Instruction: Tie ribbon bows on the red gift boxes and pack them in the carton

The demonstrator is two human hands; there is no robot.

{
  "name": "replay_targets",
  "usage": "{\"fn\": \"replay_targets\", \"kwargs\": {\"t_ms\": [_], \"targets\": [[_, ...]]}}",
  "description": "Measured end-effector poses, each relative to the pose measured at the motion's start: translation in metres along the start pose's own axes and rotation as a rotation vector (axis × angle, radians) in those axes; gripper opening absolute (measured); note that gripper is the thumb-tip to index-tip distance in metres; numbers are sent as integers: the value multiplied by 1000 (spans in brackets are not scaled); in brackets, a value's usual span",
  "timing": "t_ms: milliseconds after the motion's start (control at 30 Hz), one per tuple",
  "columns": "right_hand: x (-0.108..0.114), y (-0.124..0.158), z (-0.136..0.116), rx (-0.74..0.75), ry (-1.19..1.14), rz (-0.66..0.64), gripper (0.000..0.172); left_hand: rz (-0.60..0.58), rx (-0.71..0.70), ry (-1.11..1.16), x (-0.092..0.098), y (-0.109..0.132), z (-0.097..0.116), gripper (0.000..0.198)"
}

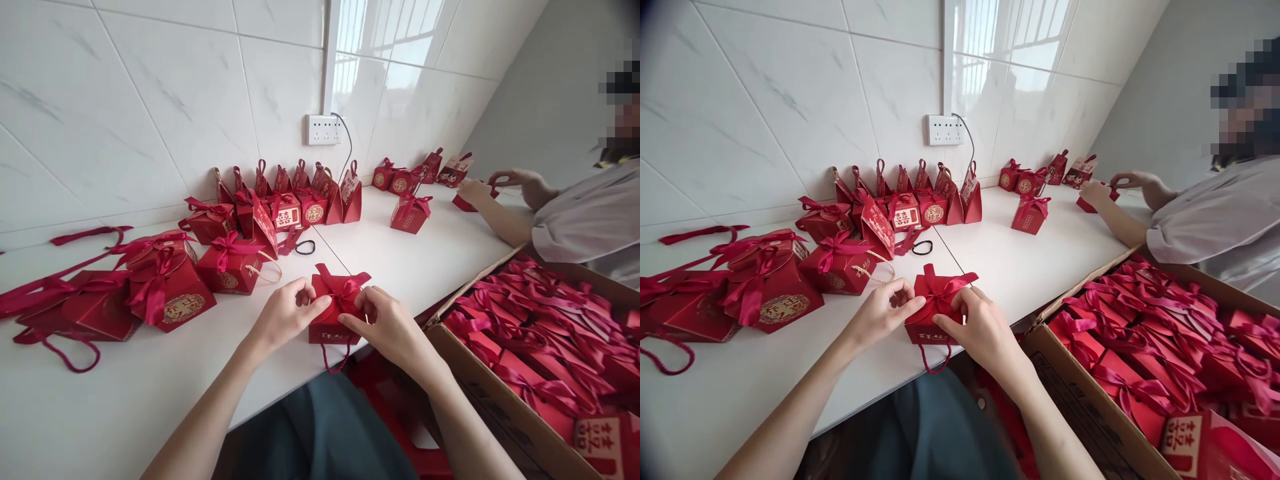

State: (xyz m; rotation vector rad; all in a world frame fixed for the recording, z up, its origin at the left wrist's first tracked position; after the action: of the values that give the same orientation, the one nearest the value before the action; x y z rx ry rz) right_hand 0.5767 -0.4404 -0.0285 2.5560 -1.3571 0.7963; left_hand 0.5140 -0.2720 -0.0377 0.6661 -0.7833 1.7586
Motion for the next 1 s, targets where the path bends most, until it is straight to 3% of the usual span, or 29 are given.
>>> {"fn": "replay_targets", "kwargs": {"t_ms": [200,400,733,900,1000], "targets": [[5,-8,11,-103,-224,-122,28,-183,61,60,8,0,-1,30],[7,-18,20,-199,-590,-240,43,-286,67,202,10,-2,-6,29],[-1,-18,34,-321,-975,-234,39,-350,156,550,4,-4,-15,25],[-3,-22,37,-344,-1034,-259,37,-462,220,692,3,-5,-19,26],[-5,-22,35,-325,-1010,-251,39,-470,248,728,5,-5,-19,26]]}}
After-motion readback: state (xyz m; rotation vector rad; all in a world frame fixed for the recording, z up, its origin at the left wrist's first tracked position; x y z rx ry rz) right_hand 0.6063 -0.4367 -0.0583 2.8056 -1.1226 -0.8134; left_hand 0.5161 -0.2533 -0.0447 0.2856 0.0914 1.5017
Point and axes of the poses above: each hand's wrist, its own y-axis away from the middle knuckle, its own x-axis out of the back of the hand, z = x × y, the point moved 3 cm from there along -y, towards the middle knuckle, and after that the axes turned 15 degrees about -y, right-handed, at the moved point
